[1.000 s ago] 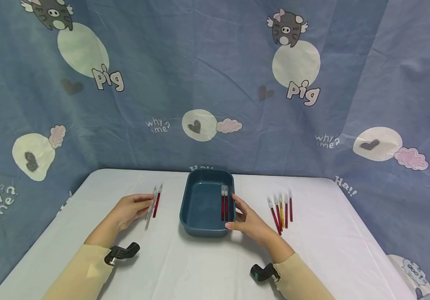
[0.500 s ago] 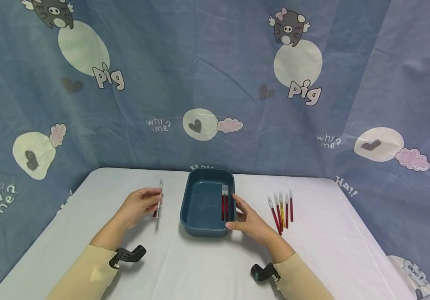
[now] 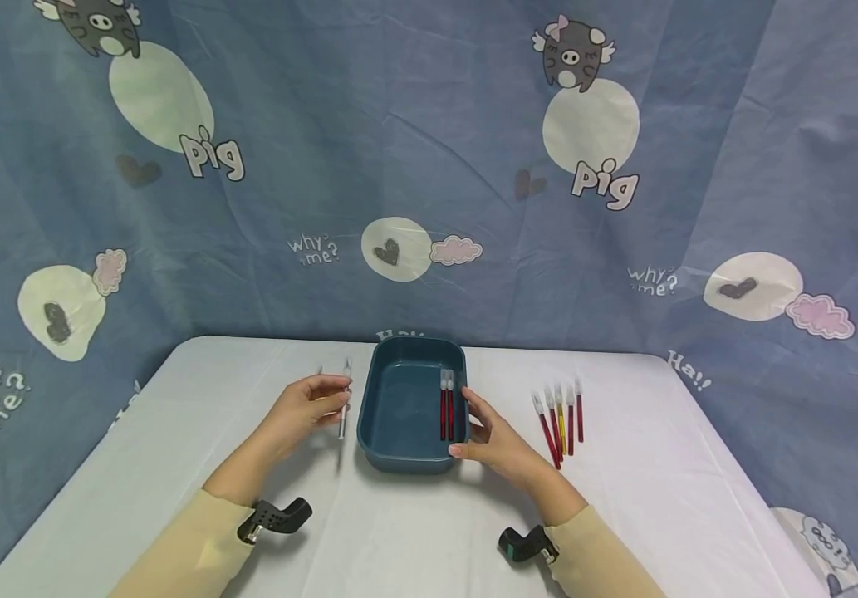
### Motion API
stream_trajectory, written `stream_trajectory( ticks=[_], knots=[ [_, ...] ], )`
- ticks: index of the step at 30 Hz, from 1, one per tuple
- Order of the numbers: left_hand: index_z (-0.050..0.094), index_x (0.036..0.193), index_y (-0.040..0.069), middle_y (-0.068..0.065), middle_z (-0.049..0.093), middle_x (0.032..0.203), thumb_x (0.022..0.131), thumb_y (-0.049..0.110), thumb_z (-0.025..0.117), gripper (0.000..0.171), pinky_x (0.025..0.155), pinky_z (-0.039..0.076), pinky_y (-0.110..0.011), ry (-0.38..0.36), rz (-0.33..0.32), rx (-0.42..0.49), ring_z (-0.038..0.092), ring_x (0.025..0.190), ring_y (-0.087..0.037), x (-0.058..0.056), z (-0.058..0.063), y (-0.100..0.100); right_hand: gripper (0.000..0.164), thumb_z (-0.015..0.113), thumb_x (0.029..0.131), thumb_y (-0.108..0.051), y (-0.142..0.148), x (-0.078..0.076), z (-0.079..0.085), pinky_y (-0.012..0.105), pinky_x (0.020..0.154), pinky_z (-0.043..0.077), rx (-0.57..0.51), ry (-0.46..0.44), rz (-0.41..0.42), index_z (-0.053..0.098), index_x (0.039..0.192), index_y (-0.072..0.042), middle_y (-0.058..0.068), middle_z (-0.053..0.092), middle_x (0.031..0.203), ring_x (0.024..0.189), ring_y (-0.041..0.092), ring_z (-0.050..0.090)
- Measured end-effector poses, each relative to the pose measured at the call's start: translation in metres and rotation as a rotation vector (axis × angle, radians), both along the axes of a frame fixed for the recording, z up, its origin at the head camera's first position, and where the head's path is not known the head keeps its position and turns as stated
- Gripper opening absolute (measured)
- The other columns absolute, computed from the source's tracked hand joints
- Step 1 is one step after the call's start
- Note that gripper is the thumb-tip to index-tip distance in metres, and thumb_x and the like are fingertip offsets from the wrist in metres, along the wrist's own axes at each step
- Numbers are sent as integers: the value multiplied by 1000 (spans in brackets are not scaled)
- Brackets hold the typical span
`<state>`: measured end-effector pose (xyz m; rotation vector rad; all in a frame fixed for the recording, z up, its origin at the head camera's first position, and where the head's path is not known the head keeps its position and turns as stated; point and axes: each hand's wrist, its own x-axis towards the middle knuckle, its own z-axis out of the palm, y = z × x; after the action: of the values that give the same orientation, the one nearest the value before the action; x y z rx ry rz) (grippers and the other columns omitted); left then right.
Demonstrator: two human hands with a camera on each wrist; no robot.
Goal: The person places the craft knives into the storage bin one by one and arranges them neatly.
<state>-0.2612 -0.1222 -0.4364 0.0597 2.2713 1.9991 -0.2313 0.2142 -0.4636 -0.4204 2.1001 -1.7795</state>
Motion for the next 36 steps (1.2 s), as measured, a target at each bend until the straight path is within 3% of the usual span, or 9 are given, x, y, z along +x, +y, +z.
stream_trajectory(
  ticks=[10, 18, 25, 31, 36],
  knots=[
    [63, 128, -1, -16, 63, 120, 94, 8, 70, 36, 83, 59, -28, 28, -57, 21, 68, 101, -21, -2, 9, 31, 103, 79, 87, -11, 1, 0, -1, 60, 115, 26, -16, 5, -4, 9, 162, -14, 24, 3, 165, 147, 51, 15],
    [64, 126, 0, -14, 64, 116, 93, 6, 70, 34, 81, 59, -29, 7, -84, 59, 69, 94, -17, -2, 13, 50, 104, 80, 87, -13, -1, 0, -2, 60, 115, 26, -17, -1, 0, 9, 162, -14, 23, 3, 165, 147, 51, 14],
    [62, 129, 0, -20, 62, 124, 94, 4, 69, 36, 82, 59, -30, 4, -125, 92, 68, 98, -22, -4, 15, 64, 103, 80, 87, -12, -1, -1, -1, 60, 115, 27, -11, -4, -5, 9, 162, -14, 24, 3, 165, 147, 51, 14],
    [63, 127, 0, -16, 62, 119, 93, 2, 69, 35, 82, 59, -31, 19, -130, 71, 68, 92, -17, -11, 13, 74, 100, 78, 88, -10, -3, 0, 1, 60, 113, 30, 3, -6, -9, 10, 162, -15, 24, 5, 165, 147, 51, 16],
    [64, 125, -1, -20, 62, 120, 93, 0, 68, 32, 81, 59, -30, 43, -166, -7, 68, 93, -18, -17, 11, 83, 101, 78, 88, -11, -2, 0, 1, 60, 113, 30, 5, -10, -15, 10, 162, -15, 24, 5, 165, 147, 51, 17]
  ],
)
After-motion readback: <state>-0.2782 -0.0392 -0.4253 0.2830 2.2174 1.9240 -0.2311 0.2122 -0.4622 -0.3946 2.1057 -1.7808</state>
